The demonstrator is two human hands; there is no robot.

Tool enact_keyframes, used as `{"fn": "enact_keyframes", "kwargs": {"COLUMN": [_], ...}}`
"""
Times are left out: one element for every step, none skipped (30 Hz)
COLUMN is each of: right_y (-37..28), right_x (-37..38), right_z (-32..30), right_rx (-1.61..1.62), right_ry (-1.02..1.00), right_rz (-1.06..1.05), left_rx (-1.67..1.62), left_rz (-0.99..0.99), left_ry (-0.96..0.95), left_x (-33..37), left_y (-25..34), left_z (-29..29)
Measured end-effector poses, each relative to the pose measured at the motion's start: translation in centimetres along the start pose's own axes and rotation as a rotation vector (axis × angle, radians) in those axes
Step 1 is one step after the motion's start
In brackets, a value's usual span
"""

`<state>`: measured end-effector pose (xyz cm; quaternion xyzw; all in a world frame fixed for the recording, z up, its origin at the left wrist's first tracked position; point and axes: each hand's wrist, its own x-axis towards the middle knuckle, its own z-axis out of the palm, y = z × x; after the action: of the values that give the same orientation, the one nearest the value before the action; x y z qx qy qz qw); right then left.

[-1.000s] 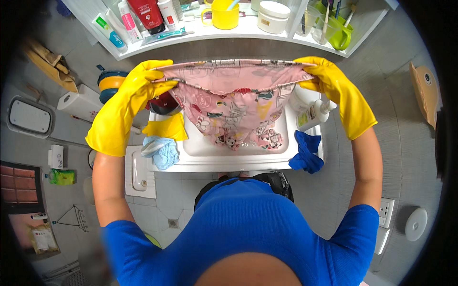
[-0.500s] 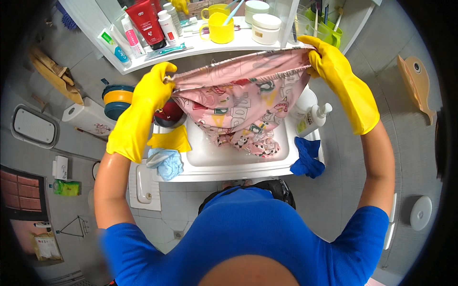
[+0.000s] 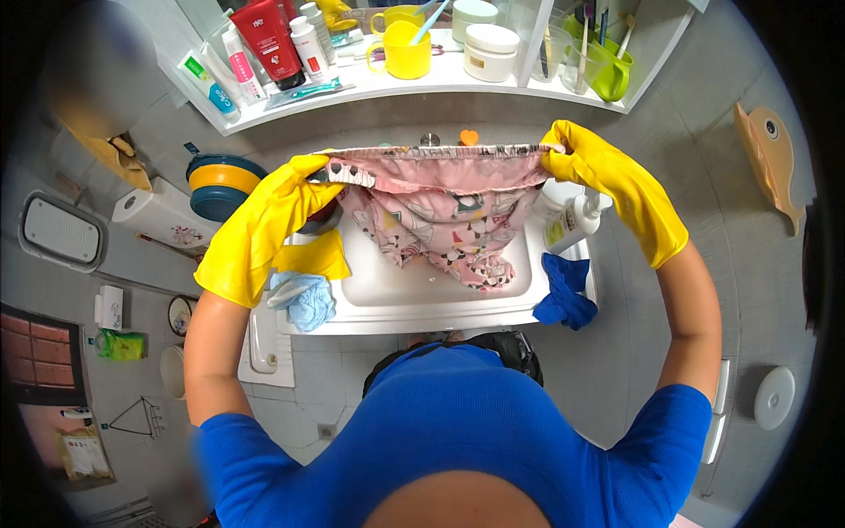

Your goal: The person hand washes several pieces of clothing in a bathroom sink. They start with a red garment, scrubbing it with soap and rinsing it under running water. They then wash a pink patterned cloth and a light blue cloth using the same method, wringing out each item before moving to the next.

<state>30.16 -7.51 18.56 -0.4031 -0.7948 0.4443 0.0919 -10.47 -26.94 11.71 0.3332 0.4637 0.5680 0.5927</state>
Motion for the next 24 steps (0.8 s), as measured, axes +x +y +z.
{"fn": "enact_keyframes", "kwargs": {"right_y": [-0.5,0.1,1.4,2.1,1.8,0.5,0.5,0.9,1.2,2.0,2.6,2.5,6.2,7.0,7.5,8.4,9.3,9.1,8.3,9.0,9.2,9.0,9.0,9.2], "right_x": [0.0,0.0,0.2,0.3,0.0,-0.7,-1.2,-1.1,-1.1,-1.2,-1.4,-1.4,-0.7,-0.6,-1.1,-1.3,-1.8,-2.6,-2.3,-2.6,-2.9,-3.6,-3.7,-3.4], "right_z": [0.1,-0.3,-0.8,-1.2,-1.2,-1.2,-1.3,-1.6,-1.2,-0.5,0.2,1.7,2.2,2.9,3.6,4.0,4.4,5.2,5.6,5.9,6.7,6.8,6.9,6.9], "right_rx": [0.056,0.081,0.108,0.135,-0.083,-0.3,-0.522,-0.601,-0.437,-0.277,-0.117,-0.005,0.126,0.109,0.084,0.092,0.102,0.166,-0.028,-0.004,0.025,0.088,0.109,0.141], "right_ry": [-0.018,-0.038,-0.061,-0.083,0.003,0.088,0.177,0.195,0.18,0.164,0.145,0.051,-0.052,-0.134,-0.209,-0.263,-0.317,-0.345,-0.391,-0.453,-0.522,-0.554,-0.59,-0.648], "right_rz": [0.032,0.03,0.027,0.023,0.069,0.107,0.166,0.148,0.105,0.069,0.035,0.057,-0.053,0.02,0.096,0.109,0.117,0.03,0.228,0.188,0.154,0.098,0.115,0.127], "left_rx": [0.076,0.146,0.206,0.267,0.331,0.786,1.432,1.46,1.482,1.272,1.052,0.547,0.594,0.419,0.235,0.252,0.272,0.179,-0.004,0.131,0.26,0.241,0.221,0.211], "left_rz": [0.021,0.039,0.05,0.061,0.064,0.112,0.023,0.152,0.284,0.158,0.034,-0.2,-0.07,-0.243,-0.406,-0.41,-0.412,-0.555,-0.551,-0.454,-0.362,-0.407,-0.448,-0.424], "left_ry": [0.02,0.029,0.077,0.126,0.184,0.292,0.494,0.403,0.308,0.112,-0.077,-0.286,-0.333,-0.356,-0.383,-0.331,-0.275,-0.199,0.068,-0.107,-0.277,-0.282,-0.295,-0.283], "left_x": [-0.1,0.2,0.1,0.0,-0.3,-1.1,-2.2,-2.6,-3.0,-3.0,-3.0,-3.8,-3.4,-4.1,-4.8,-5.2,-5.6,-6.0,-7.3,-7.6,-7.6,-8.2,-8.6,-8.4], "left_y": [0.1,0.1,0.4,0.8,0.9,1.5,3.4,3.1,2.9,2.5,2.2,2.9,1.0,0.7,0.4,-1.1,-2.8,-3.2,-4.1,-5.3,-5.8,-5.7,-4.6,-5.7], "left_z": [-0.3,-0.3,0.1,0.5,0.6,0.6,4.4,2.8,0.5,-0.8,-1.8,-1.8,-2.1,-2.0,-2.1,-3.0,-4.0,-3.0,-1.4,-3.2,-3.6,-4.2,-2.9,-3.4]}}
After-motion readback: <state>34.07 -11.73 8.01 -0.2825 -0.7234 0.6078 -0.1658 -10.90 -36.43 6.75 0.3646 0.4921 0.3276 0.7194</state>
